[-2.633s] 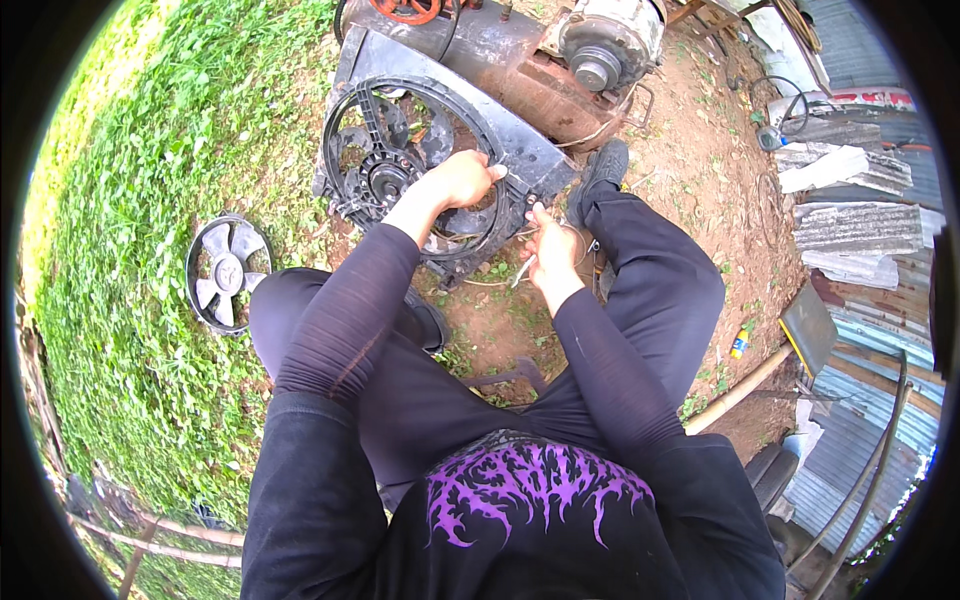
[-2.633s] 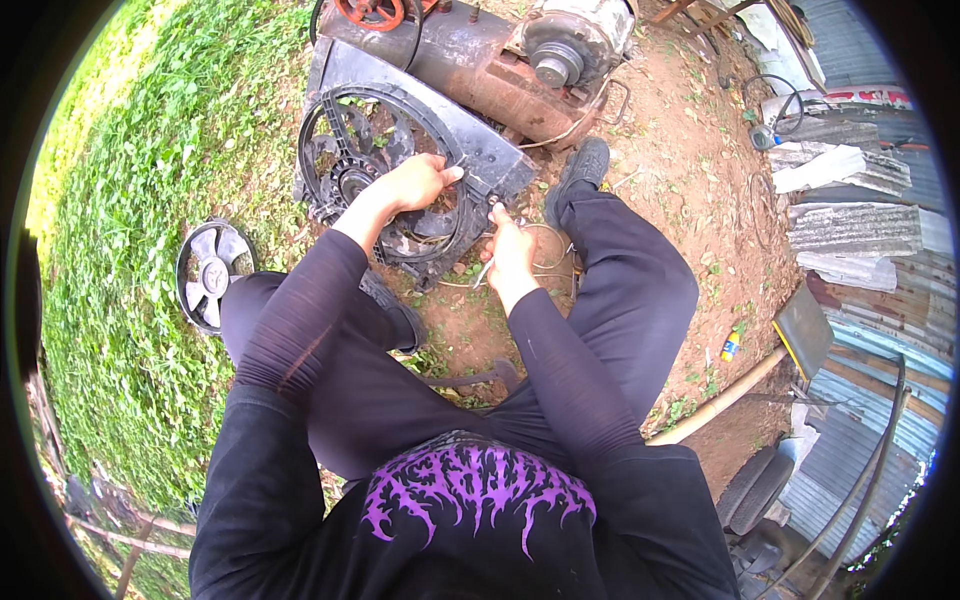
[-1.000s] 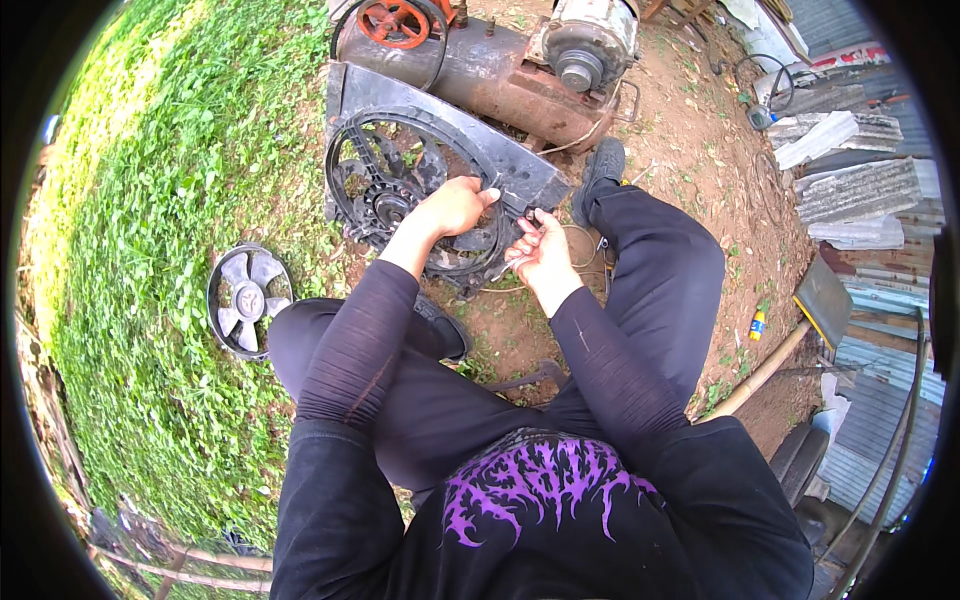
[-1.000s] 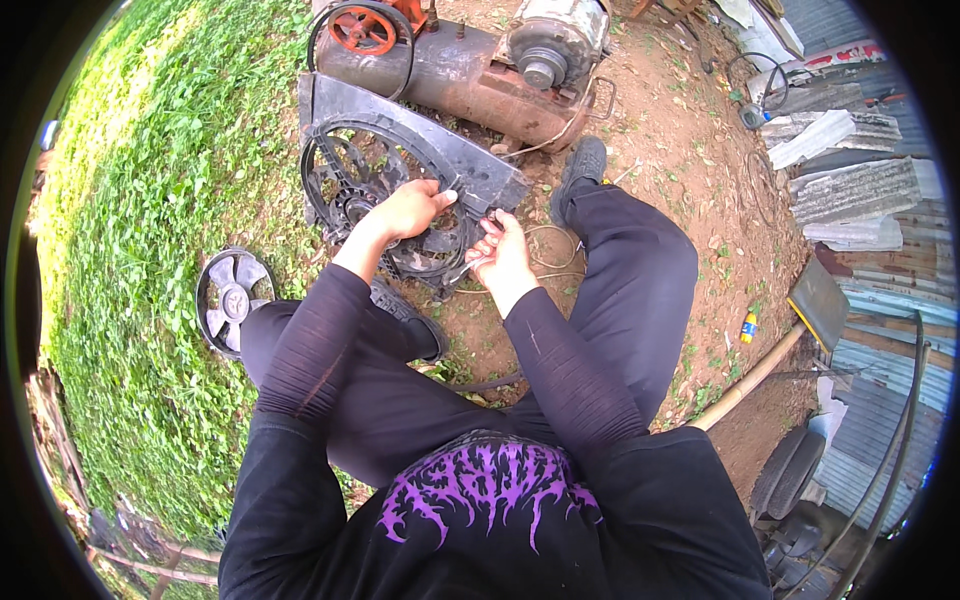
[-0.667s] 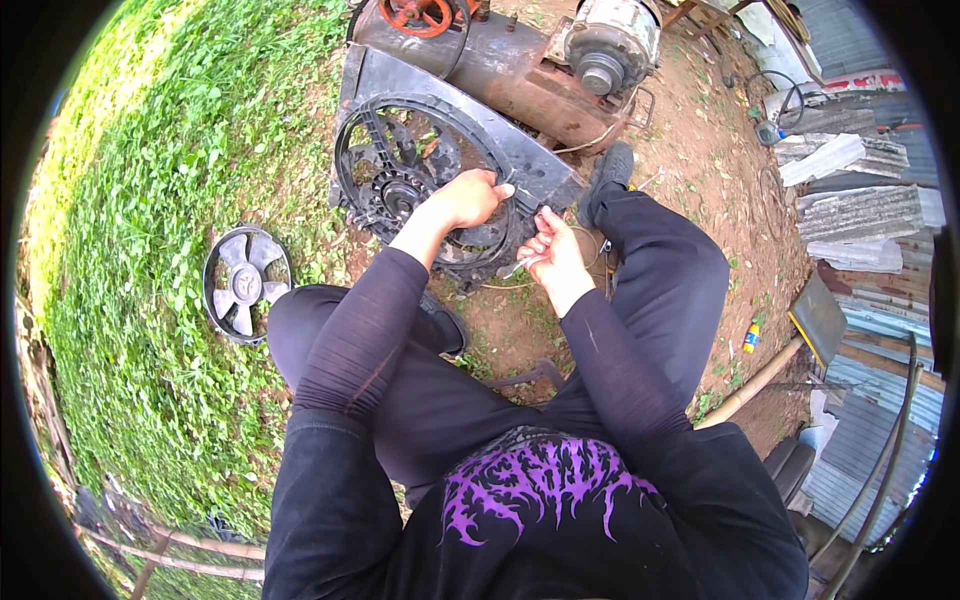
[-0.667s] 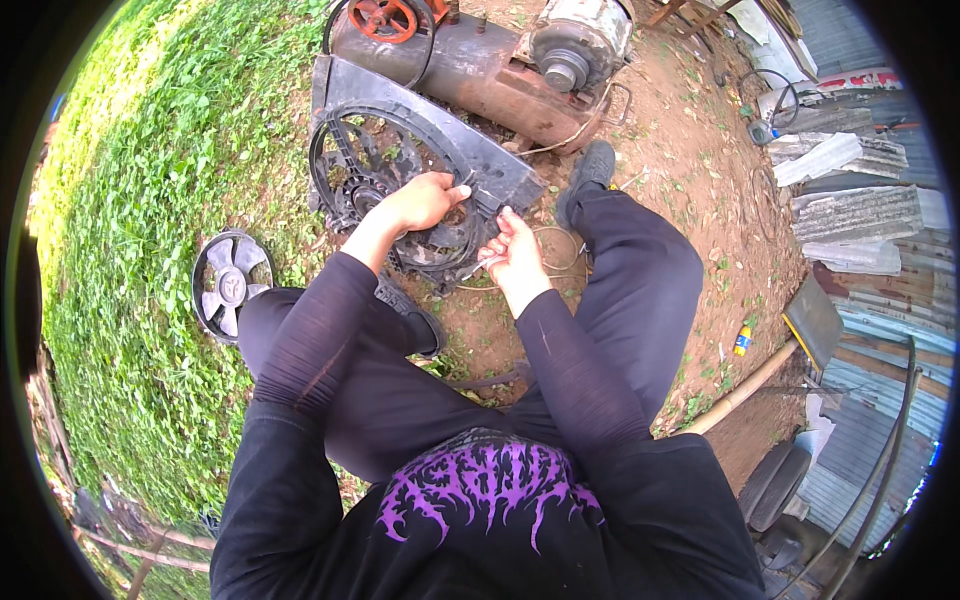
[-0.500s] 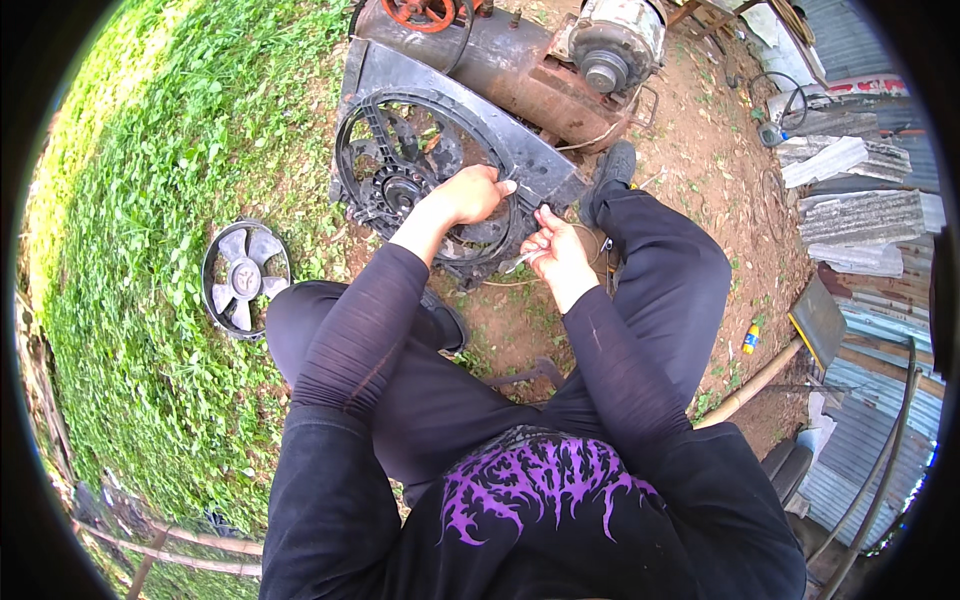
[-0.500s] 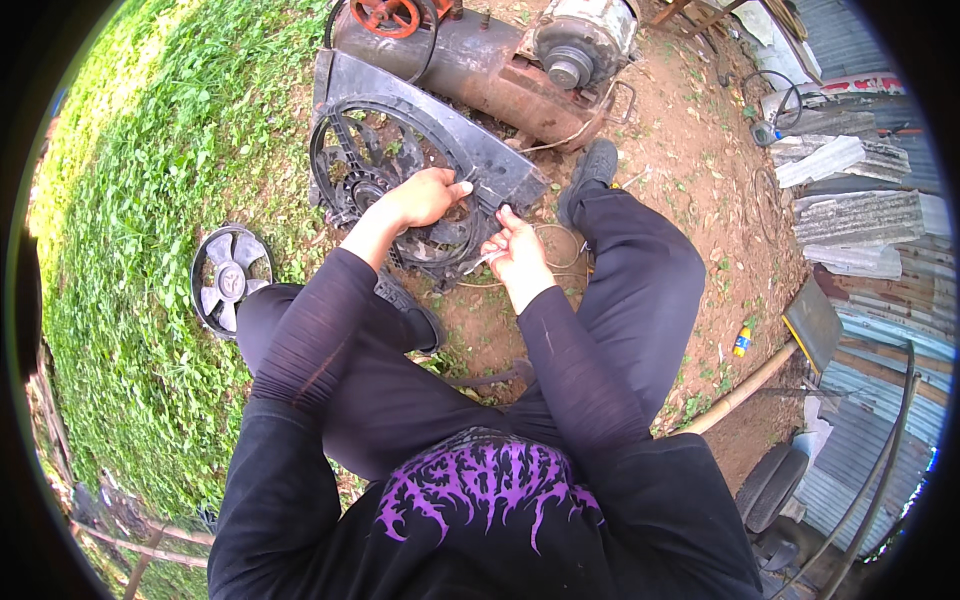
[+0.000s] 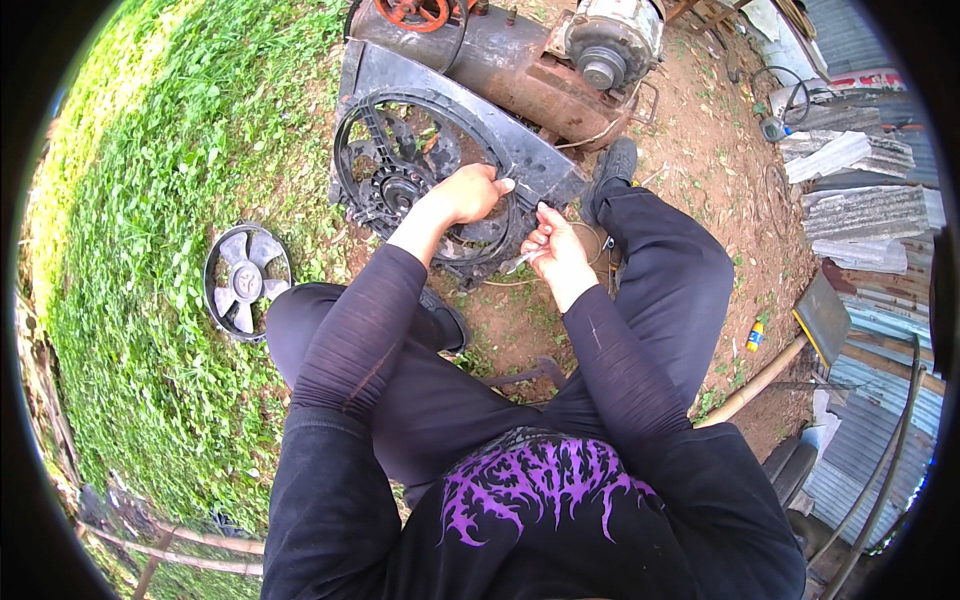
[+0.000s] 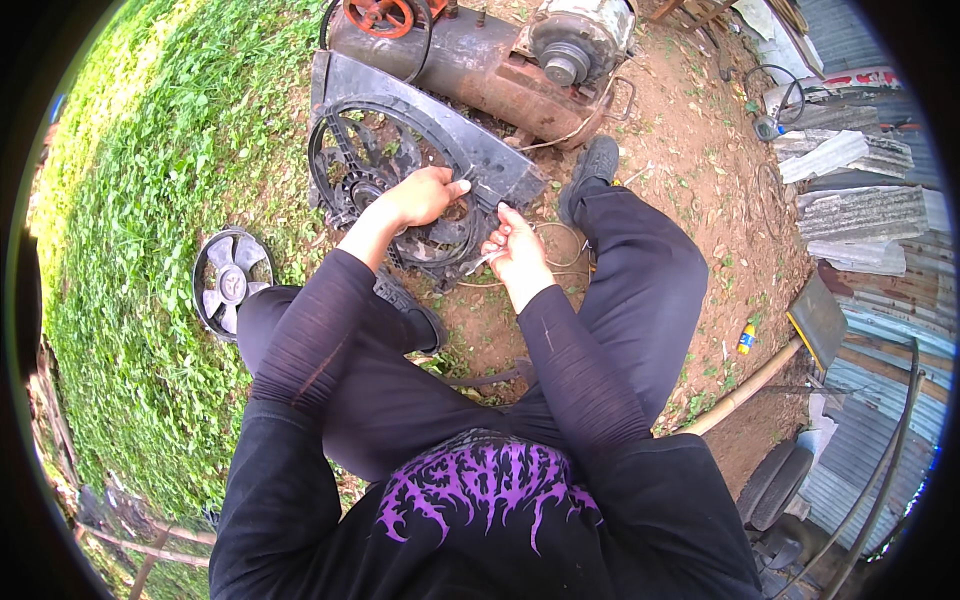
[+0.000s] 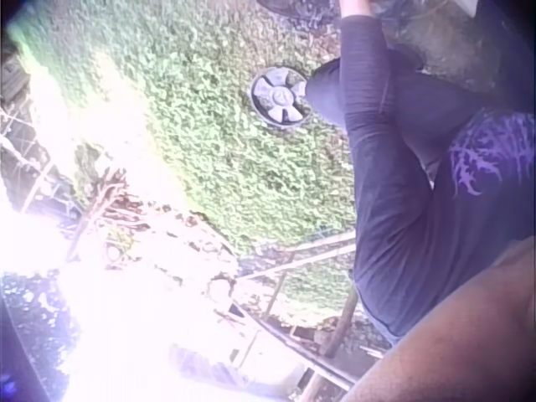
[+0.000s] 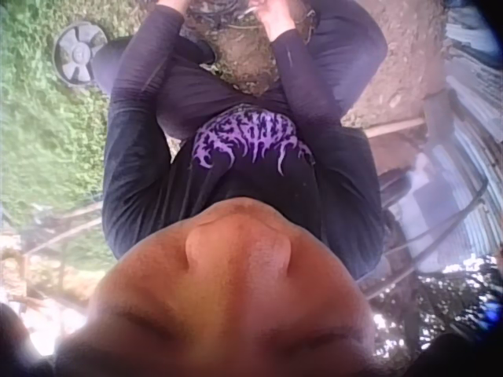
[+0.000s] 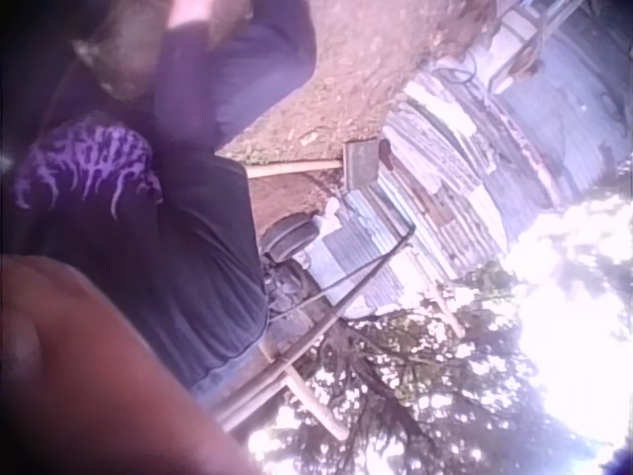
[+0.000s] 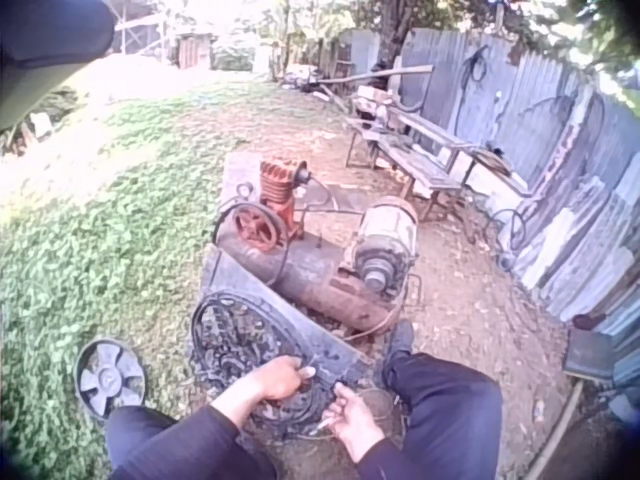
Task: The person unscrews and removes bolts from a plastic fan shroud using a wrench, then detaches a wire from the assembly.
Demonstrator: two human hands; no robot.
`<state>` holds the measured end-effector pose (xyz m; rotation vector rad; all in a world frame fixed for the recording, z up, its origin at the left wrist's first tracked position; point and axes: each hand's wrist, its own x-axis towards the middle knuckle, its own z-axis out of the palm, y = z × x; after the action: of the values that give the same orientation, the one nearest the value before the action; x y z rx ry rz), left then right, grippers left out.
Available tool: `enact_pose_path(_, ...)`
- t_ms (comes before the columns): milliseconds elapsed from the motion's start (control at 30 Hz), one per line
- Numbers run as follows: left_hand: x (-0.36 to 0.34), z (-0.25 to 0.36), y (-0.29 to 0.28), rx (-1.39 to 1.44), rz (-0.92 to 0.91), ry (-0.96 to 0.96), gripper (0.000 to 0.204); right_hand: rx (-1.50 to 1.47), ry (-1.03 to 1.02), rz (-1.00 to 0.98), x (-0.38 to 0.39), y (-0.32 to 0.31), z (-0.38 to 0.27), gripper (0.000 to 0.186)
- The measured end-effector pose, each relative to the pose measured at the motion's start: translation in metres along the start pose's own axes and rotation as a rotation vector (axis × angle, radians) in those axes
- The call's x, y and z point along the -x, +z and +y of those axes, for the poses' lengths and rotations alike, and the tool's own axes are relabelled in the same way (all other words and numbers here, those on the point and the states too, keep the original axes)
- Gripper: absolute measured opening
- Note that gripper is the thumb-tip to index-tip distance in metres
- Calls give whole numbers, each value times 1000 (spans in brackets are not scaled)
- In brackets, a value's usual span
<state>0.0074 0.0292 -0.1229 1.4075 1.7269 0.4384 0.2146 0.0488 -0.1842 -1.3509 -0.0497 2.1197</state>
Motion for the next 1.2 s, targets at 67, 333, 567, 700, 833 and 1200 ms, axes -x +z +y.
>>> enact_pose_path(67,-1,0,-1,0,-7,-4,50,-10,5,6,2,3,1,20)
enact_pose_path(333,-2,-1,2,-9,8,3,50,-60,11,20,1,3,0,18)
enact_pose_path(567,0,-4,2,22,16,2,50,-37,19,56,2,5,6,16)
enact_pose_path(700,-1,1,0,-9,-13,5,50,-20,-46,121,2,-14,6,11)
enact_pose_path(833,2,3,-6,-3,-27,-13,51,227,-253,178,5,-24,-11,7)
enact_pose_path(1200,1,13,-12,-9,-108,-79,53,1014,-789,-139,3,-15,-33,20)
